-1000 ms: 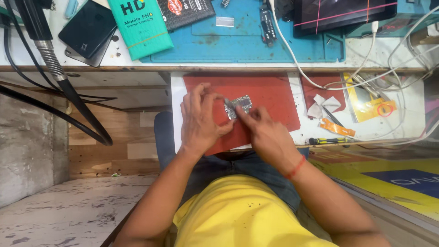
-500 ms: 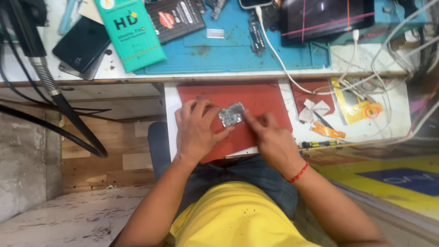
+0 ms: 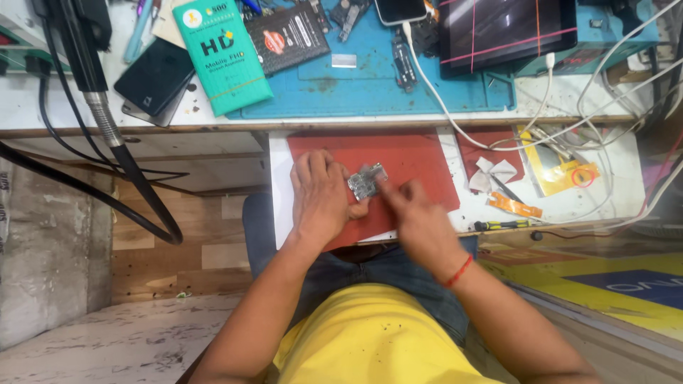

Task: The person scrapes a small electronic component on a red mat using a metal tool, then uses a heat gun to apply hot air to the component. The workspace contains various tools and electronic parts.

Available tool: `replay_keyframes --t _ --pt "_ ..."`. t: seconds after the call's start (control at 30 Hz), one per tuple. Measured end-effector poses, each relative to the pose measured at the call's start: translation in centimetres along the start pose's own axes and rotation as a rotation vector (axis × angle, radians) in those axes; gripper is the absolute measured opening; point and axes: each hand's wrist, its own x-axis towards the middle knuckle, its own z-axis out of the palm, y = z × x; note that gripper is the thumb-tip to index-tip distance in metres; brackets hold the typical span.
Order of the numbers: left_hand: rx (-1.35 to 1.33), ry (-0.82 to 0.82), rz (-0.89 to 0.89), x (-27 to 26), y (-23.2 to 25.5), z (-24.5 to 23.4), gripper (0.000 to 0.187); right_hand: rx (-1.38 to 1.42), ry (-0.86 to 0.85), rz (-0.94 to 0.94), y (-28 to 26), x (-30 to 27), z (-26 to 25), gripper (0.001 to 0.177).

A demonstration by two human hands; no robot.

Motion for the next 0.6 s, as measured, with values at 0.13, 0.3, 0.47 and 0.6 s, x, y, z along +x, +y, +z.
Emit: replay_keyframes --t 0.13,0.3,0.47,0.6 --pt "-0.016 -0.016 -0.045 0.4 -0.1 -1.0 0.060 -0.028 -0.064 0.006 -1.1 0.6 -0.3 0.072" --pt "-0.019 0.021 -0.045 0.2 -0.6 -1.4 0.064 -0.034 -0.131 -0.036 -1.6 1.6 -0.8 0.069" --pt "-0.025 0.017 -0.081 0.0 -0.5 -1.1 0.060 -0.032 -0.043 -0.111 -1.2 1.7 -0.9 0.071" --pt "-0.060 0.047 -0.074 -0.3 -0.7 -1.0 0.058 -0.014 -0.022 0.013 -1.0 1.6 -0.3 0.066"
